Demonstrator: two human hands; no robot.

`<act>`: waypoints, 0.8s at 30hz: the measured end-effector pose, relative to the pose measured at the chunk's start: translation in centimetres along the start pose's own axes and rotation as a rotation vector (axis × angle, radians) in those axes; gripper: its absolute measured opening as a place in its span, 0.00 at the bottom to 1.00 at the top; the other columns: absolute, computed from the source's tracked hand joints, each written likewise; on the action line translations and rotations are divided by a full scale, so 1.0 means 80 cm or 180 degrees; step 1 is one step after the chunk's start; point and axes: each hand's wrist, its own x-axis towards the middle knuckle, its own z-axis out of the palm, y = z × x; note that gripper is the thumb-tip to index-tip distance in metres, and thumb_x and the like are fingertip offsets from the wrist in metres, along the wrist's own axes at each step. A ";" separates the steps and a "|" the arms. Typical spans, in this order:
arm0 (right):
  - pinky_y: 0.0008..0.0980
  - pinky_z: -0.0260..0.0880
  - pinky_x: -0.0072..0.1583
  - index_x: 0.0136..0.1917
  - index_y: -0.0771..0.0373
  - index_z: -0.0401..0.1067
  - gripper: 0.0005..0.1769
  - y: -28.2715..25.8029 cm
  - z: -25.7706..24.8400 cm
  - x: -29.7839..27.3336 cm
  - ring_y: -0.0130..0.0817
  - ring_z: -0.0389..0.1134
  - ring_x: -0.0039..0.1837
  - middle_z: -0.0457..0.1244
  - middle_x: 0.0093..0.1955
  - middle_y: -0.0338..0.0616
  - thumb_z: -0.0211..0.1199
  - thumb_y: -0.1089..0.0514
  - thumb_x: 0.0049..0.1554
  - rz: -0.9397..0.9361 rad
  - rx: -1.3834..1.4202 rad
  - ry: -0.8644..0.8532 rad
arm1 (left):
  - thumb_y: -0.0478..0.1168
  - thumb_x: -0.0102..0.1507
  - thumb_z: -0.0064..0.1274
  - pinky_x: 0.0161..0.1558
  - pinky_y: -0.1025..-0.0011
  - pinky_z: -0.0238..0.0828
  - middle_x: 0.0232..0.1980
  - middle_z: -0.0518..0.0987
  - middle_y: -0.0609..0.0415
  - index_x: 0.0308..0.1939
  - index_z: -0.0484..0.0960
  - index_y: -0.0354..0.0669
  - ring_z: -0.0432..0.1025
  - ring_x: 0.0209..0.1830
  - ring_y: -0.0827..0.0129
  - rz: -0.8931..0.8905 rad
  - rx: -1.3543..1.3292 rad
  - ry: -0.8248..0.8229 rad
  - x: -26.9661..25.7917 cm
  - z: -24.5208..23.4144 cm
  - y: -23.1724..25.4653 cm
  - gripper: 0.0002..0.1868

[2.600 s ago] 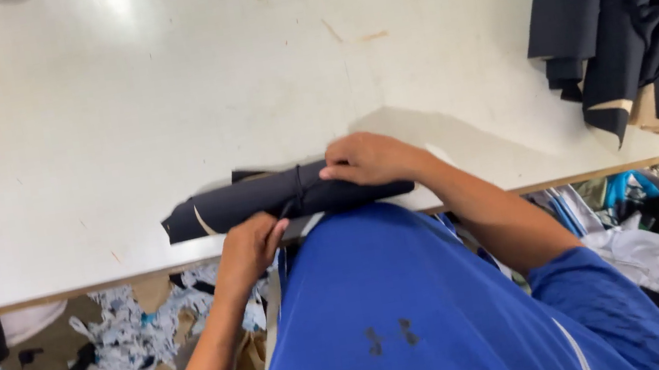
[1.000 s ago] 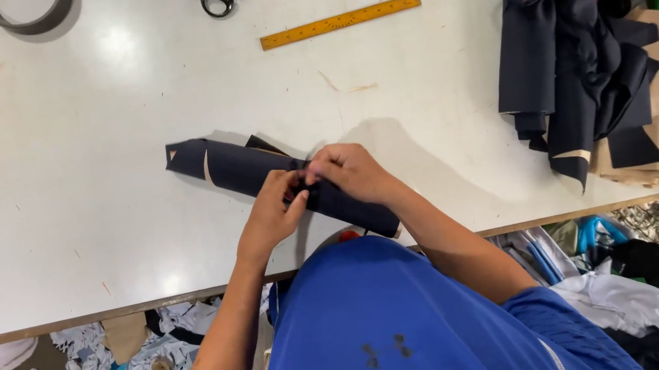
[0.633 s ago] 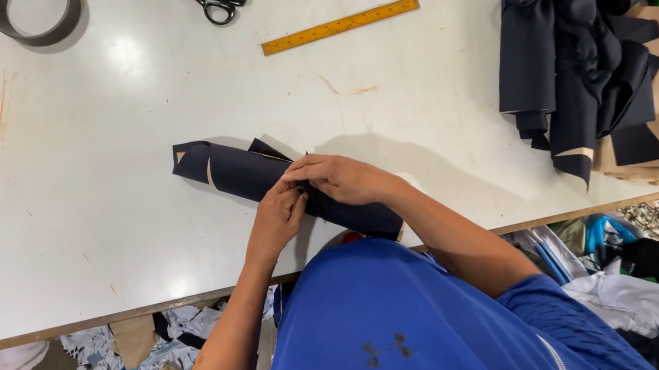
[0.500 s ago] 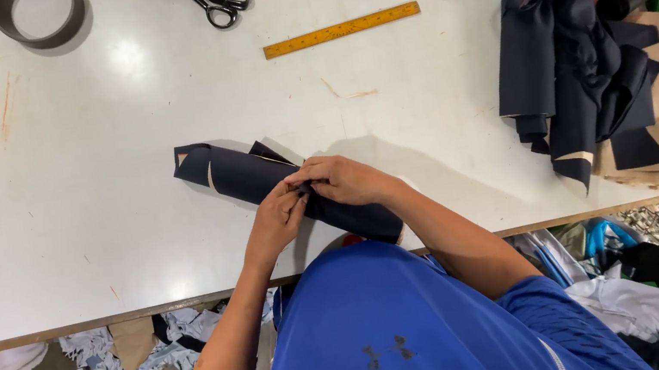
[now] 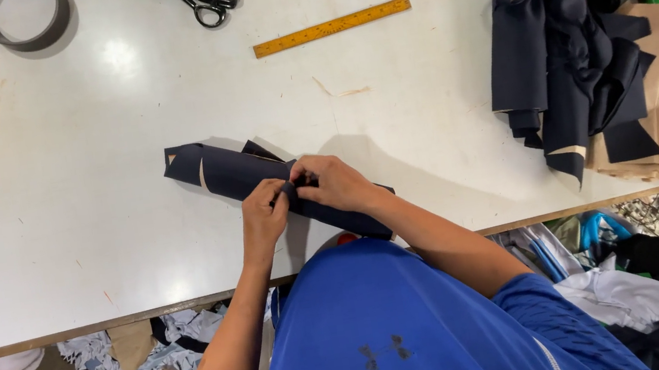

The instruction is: The person cuts a piece of dark fabric using shears, then folds and rolls the cut pieces. They also handle a paper pattern, unfolding it on the table.

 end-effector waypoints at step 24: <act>0.24 0.70 0.47 0.48 0.56 0.78 0.05 0.022 0.007 0.036 0.22 0.69 0.42 0.72 0.37 0.35 0.72 0.57 0.59 0.0180 0.1056 0.0303 | 0.23 0.68 0.47 0.48 0.63 0.78 0.47 0.76 0.47 0.78 0.68 0.36 0.76 0.47 0.55 0.1048 0.0432 0.0267 -0.003 0.006 -0.023 0.31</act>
